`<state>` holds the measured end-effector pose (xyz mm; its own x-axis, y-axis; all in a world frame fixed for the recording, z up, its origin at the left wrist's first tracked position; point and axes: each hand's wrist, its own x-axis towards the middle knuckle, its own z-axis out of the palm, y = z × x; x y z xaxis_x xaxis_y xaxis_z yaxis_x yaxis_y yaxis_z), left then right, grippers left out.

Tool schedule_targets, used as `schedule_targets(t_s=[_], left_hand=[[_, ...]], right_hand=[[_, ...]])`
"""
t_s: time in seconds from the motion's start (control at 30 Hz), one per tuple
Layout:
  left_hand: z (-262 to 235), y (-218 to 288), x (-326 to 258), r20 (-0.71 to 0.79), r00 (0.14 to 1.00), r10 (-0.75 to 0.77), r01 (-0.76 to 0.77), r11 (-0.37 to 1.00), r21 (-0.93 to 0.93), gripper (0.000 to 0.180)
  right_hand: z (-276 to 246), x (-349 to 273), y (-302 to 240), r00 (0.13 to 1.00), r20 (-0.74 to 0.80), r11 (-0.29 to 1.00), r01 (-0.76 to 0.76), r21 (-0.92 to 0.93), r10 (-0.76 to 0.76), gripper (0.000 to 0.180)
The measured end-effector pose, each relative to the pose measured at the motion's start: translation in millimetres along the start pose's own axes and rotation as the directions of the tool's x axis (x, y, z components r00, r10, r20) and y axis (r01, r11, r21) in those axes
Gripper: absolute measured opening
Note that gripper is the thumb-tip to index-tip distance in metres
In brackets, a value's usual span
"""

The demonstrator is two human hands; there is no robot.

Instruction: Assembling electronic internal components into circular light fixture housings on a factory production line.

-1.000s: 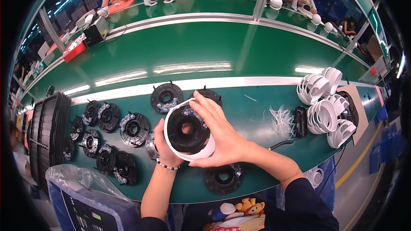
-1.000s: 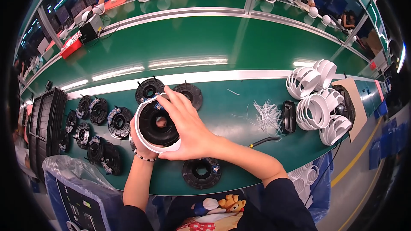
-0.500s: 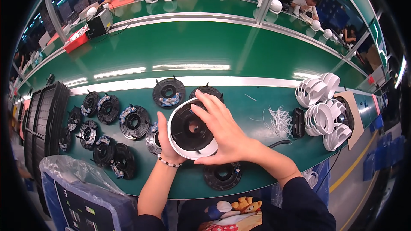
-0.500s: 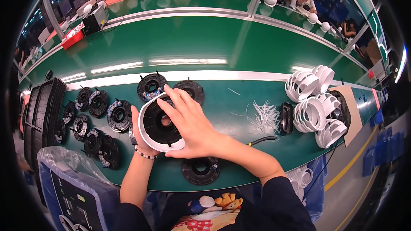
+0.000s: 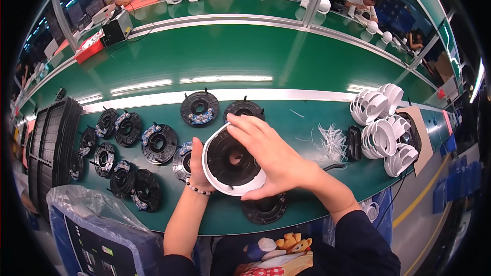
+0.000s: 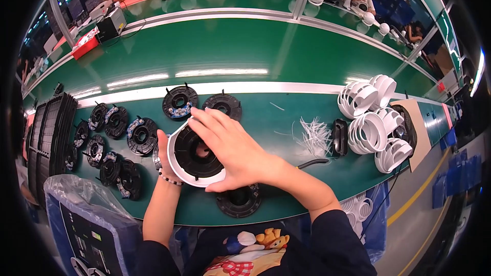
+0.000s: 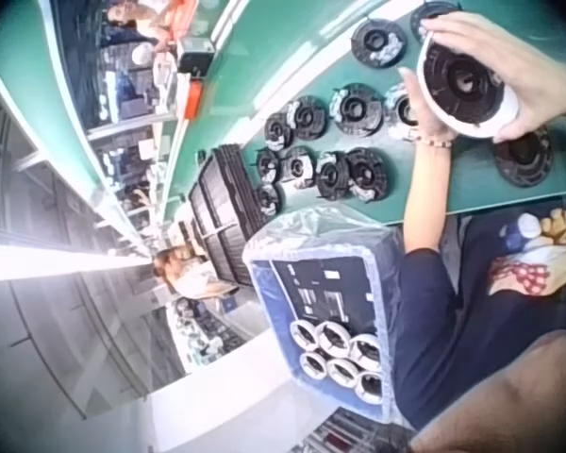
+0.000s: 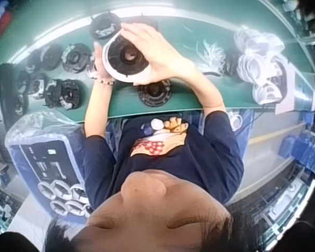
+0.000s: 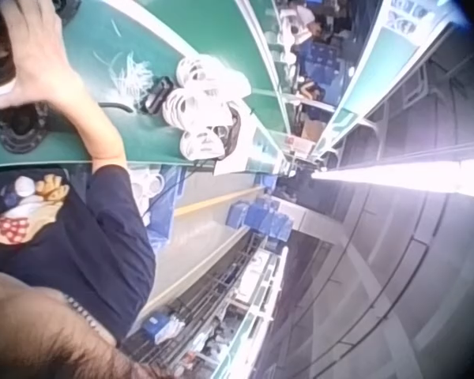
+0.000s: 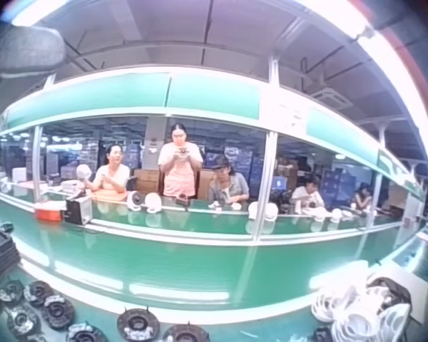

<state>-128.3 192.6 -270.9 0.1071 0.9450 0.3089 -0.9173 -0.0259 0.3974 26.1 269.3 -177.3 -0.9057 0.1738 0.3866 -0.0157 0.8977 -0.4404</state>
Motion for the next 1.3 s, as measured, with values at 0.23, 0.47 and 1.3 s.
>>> schedule_targets(t_s=[0.23, 0.47, 1.3], left_hand=[[8.7, -1.6, 3.9, -0.092, 0.990, 0.110, -0.111, 0.994, -0.008, 0.066], [20.9, -11.2, 5.2, -0.246, 0.960, 0.131, -0.138, 0.990, -0.012, 0.057], [46.6, -39.7, 4.5, 0.001, 0.974, -0.228, -0.004, -0.013, 1.000, 0.048]], right_hand=[[13.9, 1.9, -1.2, 0.994, -0.103, 0.999, -0.024, -0.044, 0.019, 0.106], [24.9, -11.3, 3.8, 0.983, -0.157, 0.995, -0.099, 0.003, 0.099, 0.103], [29.1, -104.1, 81.2, 0.969, -0.219, 0.848, -0.208, -0.487, 0.112, 0.030]])
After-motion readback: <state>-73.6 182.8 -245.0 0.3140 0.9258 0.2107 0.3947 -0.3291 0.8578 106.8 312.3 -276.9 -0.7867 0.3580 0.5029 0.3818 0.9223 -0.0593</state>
